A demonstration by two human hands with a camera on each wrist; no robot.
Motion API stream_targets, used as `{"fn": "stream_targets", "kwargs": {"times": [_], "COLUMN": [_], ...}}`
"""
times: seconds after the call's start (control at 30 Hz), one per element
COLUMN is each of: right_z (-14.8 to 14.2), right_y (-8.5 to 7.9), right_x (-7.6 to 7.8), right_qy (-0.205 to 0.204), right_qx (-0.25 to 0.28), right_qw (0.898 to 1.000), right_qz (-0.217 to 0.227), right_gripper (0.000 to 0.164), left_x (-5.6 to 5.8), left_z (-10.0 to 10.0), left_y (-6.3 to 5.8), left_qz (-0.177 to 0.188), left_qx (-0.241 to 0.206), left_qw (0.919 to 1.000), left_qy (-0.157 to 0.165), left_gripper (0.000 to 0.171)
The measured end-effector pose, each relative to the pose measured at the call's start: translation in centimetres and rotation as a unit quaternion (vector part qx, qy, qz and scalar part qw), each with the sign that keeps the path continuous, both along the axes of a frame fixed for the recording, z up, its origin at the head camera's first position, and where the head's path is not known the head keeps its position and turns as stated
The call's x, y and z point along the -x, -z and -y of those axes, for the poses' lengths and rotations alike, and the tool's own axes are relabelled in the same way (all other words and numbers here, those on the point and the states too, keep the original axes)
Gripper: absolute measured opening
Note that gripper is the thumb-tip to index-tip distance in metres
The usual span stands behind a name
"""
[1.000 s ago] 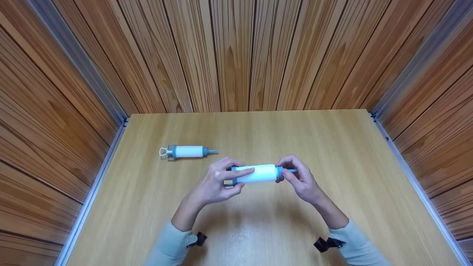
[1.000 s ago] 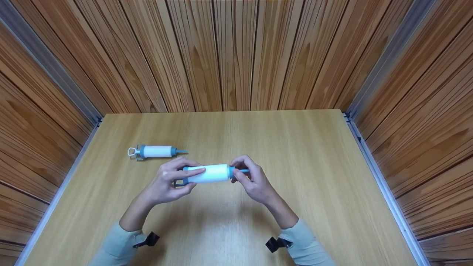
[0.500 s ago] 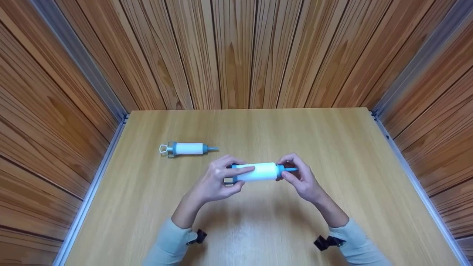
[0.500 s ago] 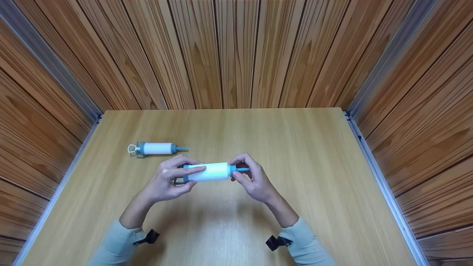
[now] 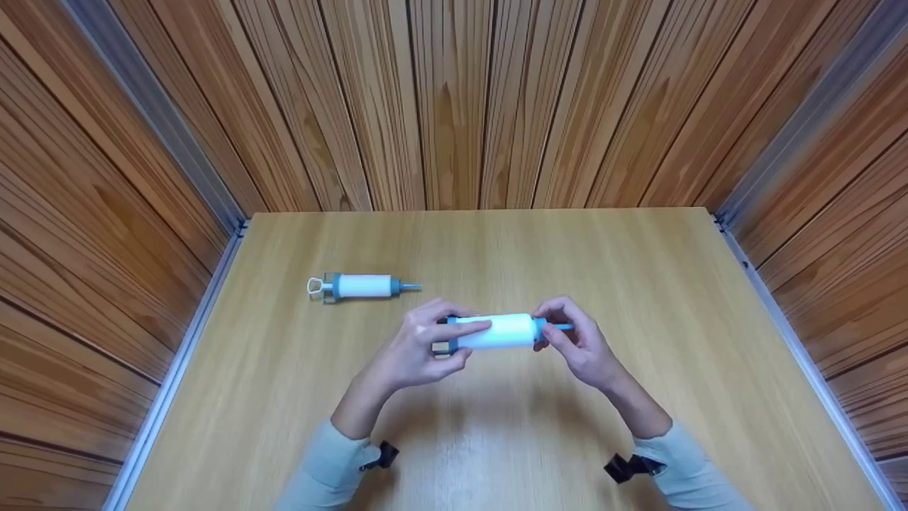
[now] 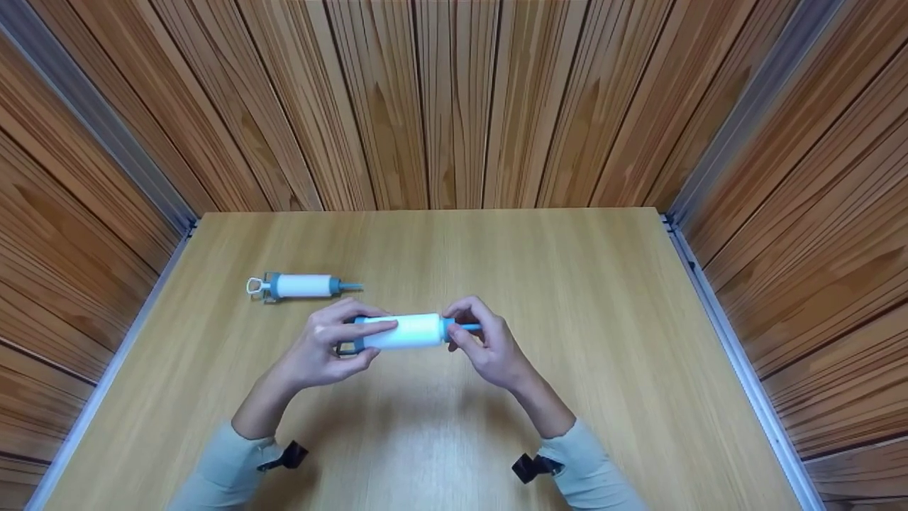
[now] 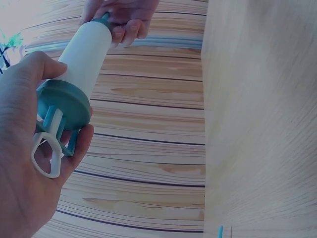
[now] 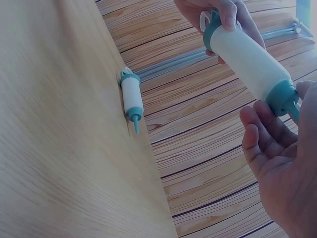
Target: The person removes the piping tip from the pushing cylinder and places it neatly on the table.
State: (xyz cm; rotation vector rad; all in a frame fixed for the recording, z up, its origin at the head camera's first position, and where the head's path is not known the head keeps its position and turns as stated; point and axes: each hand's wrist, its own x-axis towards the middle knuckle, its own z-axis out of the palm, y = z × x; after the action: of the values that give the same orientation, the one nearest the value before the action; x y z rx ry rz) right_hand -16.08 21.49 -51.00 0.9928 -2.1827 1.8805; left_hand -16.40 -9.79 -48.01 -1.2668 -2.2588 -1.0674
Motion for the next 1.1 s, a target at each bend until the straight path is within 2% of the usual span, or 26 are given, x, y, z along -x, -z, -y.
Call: {"fn": "stream_targets", "kwargs": {"times": [0.37, 0.77, 1.1], "right_z": [-0.01, -0.01, 0.09], "right_y": [-0.06, 0.07, -0.12], "right_x": [-0.05, 0.22, -0.13], "right_qy": [-0.012, -0.022, 0.01], "right_qx": [0.019, 0.026, -0.006], "right_qw": [1.0, 0.999, 1.0], "right_qz": [0.002, -0.032, -0.004], "right_gripper": [0.027, 0.037, 0.024], "left_x": [0.01, 0.11, 0.03], "left_z": [0.07, -0.07, 0.06], "left_y": [0.16, 0.22, 0.36], "left_qz": [0.007, 0.006, 0.005], "left_qx": [0.002, -0.01, -0.009], "left_qw": [1.0, 0.9999, 0.9999], "left_qy": [0.0, 0.001, 0.001], "left_gripper": [0.045, 0.044, 0.047]}}
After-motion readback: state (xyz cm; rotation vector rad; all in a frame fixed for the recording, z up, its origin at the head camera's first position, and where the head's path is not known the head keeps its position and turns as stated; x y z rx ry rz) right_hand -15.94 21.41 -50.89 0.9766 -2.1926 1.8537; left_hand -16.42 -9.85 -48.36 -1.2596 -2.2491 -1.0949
